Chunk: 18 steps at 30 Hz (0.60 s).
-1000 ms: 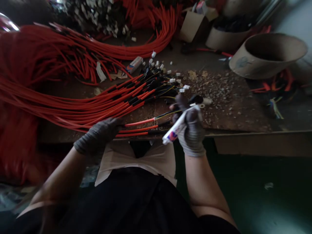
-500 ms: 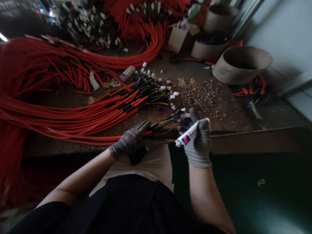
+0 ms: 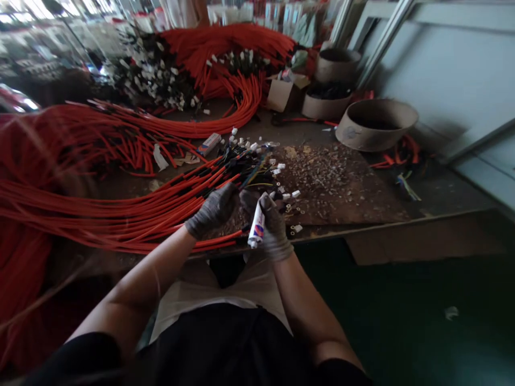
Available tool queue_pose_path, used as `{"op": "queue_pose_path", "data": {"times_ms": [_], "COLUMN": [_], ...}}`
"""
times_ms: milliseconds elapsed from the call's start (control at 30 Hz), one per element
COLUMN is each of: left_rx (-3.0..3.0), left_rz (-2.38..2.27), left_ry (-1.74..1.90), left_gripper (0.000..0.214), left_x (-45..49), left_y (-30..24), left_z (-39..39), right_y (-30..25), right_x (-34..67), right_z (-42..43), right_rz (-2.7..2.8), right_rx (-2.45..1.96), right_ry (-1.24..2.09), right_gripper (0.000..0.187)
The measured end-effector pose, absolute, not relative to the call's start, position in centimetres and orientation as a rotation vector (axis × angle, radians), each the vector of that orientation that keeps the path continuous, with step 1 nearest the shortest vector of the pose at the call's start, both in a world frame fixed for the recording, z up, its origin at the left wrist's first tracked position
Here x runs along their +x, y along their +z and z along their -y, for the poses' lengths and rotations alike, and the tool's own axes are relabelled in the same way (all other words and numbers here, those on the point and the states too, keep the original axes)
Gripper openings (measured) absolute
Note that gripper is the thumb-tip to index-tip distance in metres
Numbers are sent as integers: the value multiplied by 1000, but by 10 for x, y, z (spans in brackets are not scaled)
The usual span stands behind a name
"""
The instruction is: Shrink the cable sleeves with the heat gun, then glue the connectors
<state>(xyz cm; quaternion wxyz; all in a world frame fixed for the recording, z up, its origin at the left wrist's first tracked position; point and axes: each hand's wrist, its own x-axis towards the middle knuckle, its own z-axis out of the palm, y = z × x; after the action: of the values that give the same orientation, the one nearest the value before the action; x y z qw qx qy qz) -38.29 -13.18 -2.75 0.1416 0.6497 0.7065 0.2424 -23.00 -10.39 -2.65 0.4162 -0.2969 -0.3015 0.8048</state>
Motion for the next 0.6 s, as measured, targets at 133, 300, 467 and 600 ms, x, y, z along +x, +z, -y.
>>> {"op": "queue_pose_path", "data": {"times_ms": [133, 300, 467, 600], "left_rx": [1937, 2059, 1910, 1457], "left_rz": [-1852, -2040, -1746, -1586], "left_ry": [719, 953, 1416, 1439], "left_gripper": [27, 32, 13, 13], "left_x": [-380, -362, -333, -330], "left_y": [-19, -24, -36, -32], "left_z": [170, 163, 159, 167], "right_y": [-2, 21, 26, 22], "right_x": [-224, -220, -197, -183], "right_z": [100, 107, 99, 99], "right_rz": [831, 930, 865, 869], "right_rx": [-668, -674, -718, -703], "right_ry": [1914, 1766, 1679, 1696], "right_gripper": [33, 29, 29, 34]}}
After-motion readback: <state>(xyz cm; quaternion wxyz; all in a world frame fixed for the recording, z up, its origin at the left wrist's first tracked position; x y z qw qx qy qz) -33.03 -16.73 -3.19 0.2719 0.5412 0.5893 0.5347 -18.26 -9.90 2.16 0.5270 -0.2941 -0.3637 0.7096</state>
